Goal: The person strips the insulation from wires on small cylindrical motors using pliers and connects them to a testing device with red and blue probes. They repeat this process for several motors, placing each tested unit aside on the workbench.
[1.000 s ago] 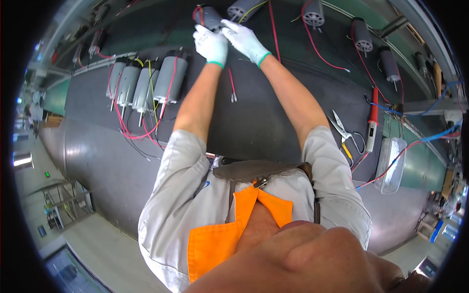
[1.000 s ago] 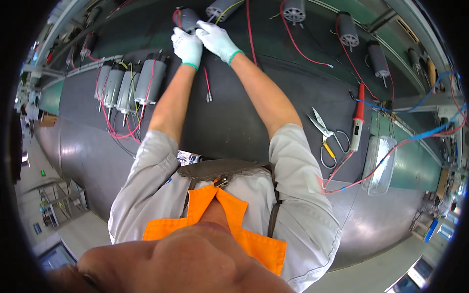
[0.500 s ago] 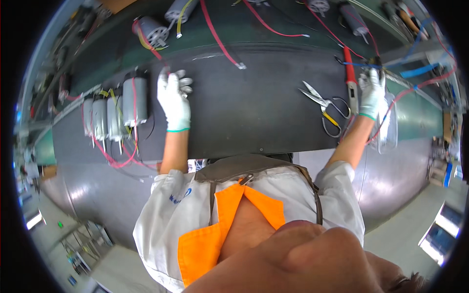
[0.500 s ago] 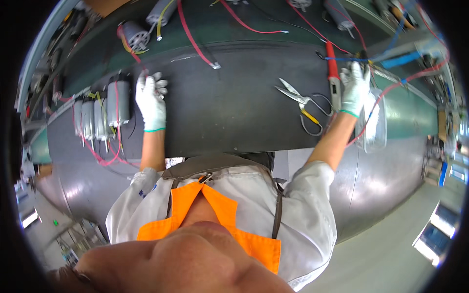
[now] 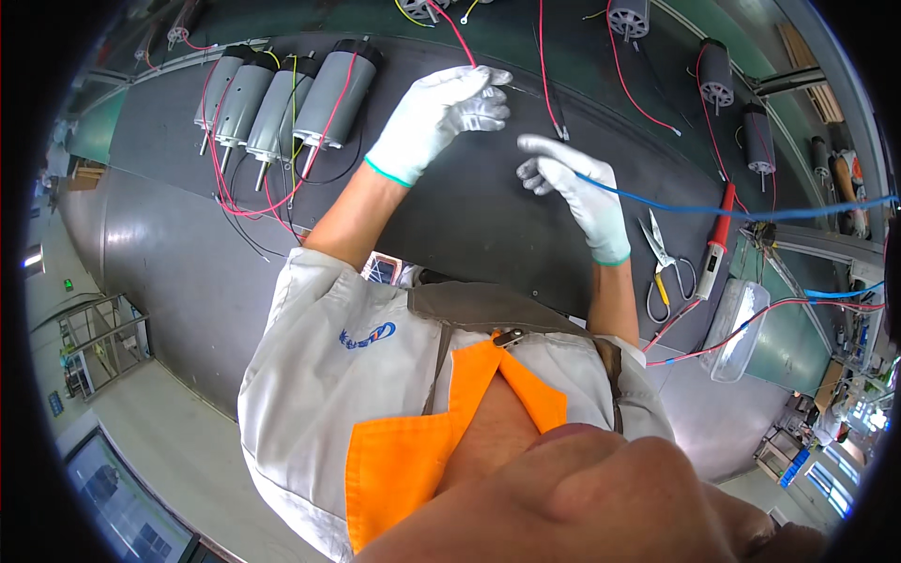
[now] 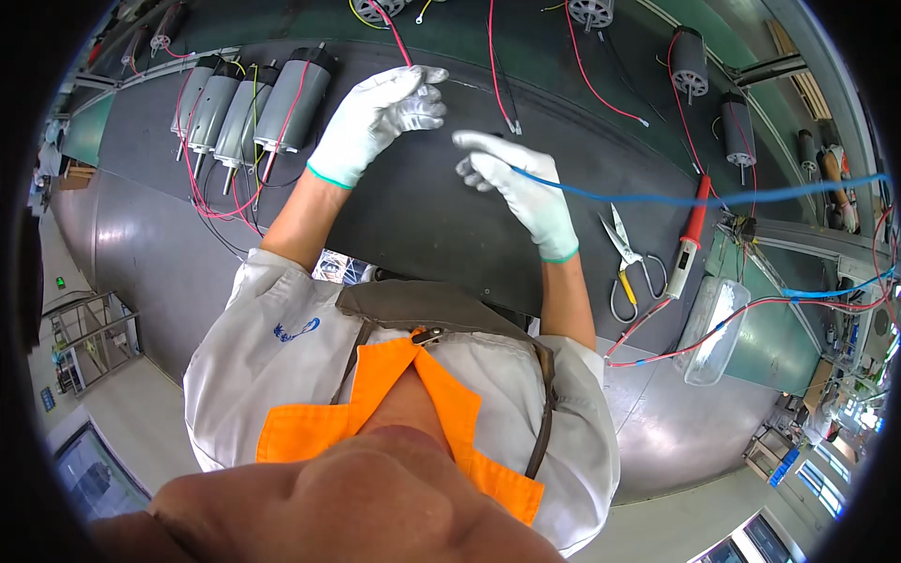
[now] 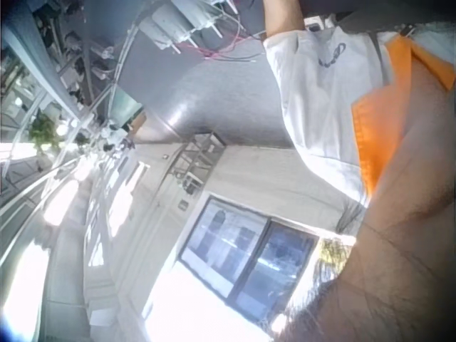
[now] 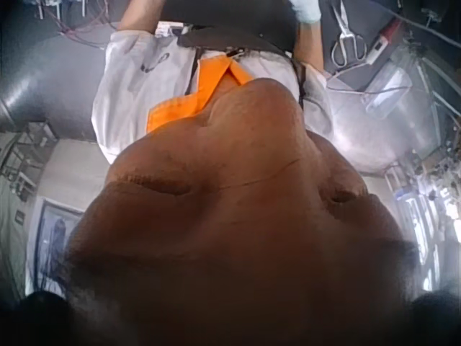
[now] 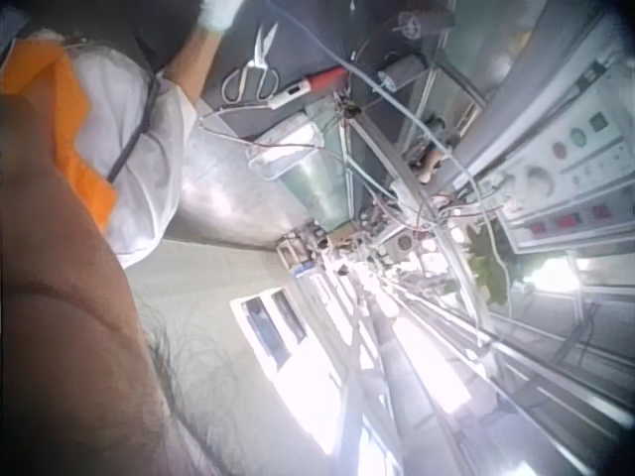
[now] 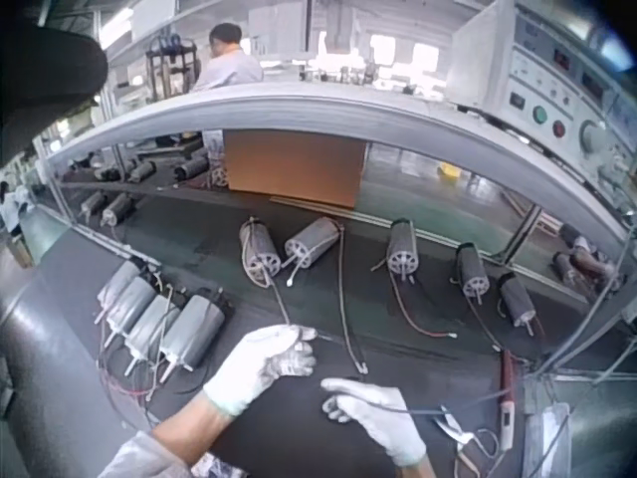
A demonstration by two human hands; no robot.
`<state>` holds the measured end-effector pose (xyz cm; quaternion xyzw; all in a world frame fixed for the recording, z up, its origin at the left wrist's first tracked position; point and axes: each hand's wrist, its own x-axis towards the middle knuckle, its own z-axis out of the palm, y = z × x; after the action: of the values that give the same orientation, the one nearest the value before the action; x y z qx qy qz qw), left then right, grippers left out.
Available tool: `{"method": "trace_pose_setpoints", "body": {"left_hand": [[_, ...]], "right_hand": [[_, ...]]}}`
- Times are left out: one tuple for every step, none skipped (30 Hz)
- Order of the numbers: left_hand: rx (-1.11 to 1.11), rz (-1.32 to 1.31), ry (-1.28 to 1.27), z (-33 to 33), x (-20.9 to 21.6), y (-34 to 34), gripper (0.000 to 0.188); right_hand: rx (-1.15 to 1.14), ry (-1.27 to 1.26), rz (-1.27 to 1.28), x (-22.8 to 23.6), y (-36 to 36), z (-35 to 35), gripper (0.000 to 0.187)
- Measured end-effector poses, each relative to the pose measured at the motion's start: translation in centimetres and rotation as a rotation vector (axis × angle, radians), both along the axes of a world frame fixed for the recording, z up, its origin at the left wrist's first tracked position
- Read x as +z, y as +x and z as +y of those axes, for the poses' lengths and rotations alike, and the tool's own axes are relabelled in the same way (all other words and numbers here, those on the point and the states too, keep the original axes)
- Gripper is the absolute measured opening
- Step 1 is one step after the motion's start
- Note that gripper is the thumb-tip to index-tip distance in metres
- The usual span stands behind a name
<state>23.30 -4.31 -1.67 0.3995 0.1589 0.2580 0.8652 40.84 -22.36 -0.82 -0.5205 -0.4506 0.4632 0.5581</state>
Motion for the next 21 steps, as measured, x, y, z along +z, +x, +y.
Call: {"method": "trace_pose_setpoints", "body": {"left_hand": [[0.058, 0.028, 0.031, -0.2, 0.2, 0.4, 0.036], [0.072, 0.02, 0.034, -0.4, 0.5, 0.7, 0.035], [0.088, 0.012, 0.036, -0.5, 0.8, 1.0, 0.035], [0.104, 0.005, 0.038, -0.4, 0.9, 1.3, 0.034], [0.108, -0.005, 0.036, -0.4, 0.9, 1.6, 0.032], [0.112, -0.024, 0.024, -0.4, 1.0, 1.8, 0.032], [0.117, -0.044, 0.012, -0.5, 1.2, 2.0, 0.031], [0.126, -0.06, -0.001, -0.4, 1.3, 2.0, 0.031], [0.138, -0.065, -0.016, -0.3, 1.0, 2.1, 0.028], [0.141, -0.072, -0.023, -0.2, 1.1, 2.2, 0.028], [0.144, -0.078, -0.031, -0.3, 1.4, 2.3, 0.028], [0.147, -0.085, -0.038, -0.3, 1.7, 2.4, 0.027], [0.154, -0.084, -0.033, -0.3, 1.8, 2.5, 0.027], [0.16, -0.081, -0.024, -0.3, 2.0, 2.5, 0.027], [0.164, -0.079, -0.015, -0.2, 2.1, 2.6, 0.026], [0.169, -0.082, -0.021, -0.2, 2.1, 2.6, 0.027], [0.176, -0.083, -0.025, -0.1, 2.0, 2.6, 0.027], [0.184, -0.084, -0.03, 0.0, 1.9, 2.5, 0.027], [0.182, -0.08, -0.026, 0.1, 1.9, 2.5, 0.027], [0.183, -0.076, -0.023, 0.1, 1.9, 2.4, 0.027], [0.185, -0.072, -0.019, 0.2, 2.0, 2.3, 0.026]], "right_hand": [[-0.002, 0.028, 0.047, 0.8, -0.4, 0.8, 0.049], [-0.002, 0.06, 0.092, 2.0, -0.6, 1.6, 0.054], [-0.001, 0.091, 0.136, 2.6, -0.9, 2.5, 0.06], [0.024, 0.124, 0.178, 2.8, -1.1, 3.2, 0.063], [0.045, 0.154, 0.219, 2.9, -1.3, 3.9, 0.065], [0.067, 0.183, 0.26, 3.0, -1.3, 4.6, 0.068], [0.071, 0.179, 0.271, 2.5, -1.2, 5.3, 0.069], [0.07, 0.183, 0.287, 2.3, -1.3, 5.8, 0.069], [0.069, 0.186, 0.302, 2.2, -1.3, 6.2, 0.07], [0.076, 0.185, 0.322, 2.0, -1.2, 6.5, 0.07], [0.083, 0.185, 0.342, 1.8, -1.1, 6.8, 0.071], [0.098, 0.181, 0.367, 1.5, -0.9, 7.1, 0.071], [0.106, 0.178, 0.373, 1.5, -0.7, 7.2, 0.072], [0.113, 0.178, 0.381, 1.5, -0.7, 7.4, 0.072], [0.112, 0.179, 0.372, 1.7, -0.7, 7.5, 0.072], [0.115, 0.179, 0.371, 1.8, -0.6, 7.7, 0.073], [0.121, 0.177, 0.371, 1.8, -0.6, 7.8, 0.073], [0.132, 0.172, 0.381, 1.8, -0.4, 7.9, 0.073], [0.138, 0.17, 0.389, 1.9, -0.4, 8.1, 0.073], [0.145, 0.166, 0.397, 1.8, -0.4, 8.2, 0.073], [0.148, 0.164, 0.404, 1.9, -0.4, 8.3, 0.073]]}}
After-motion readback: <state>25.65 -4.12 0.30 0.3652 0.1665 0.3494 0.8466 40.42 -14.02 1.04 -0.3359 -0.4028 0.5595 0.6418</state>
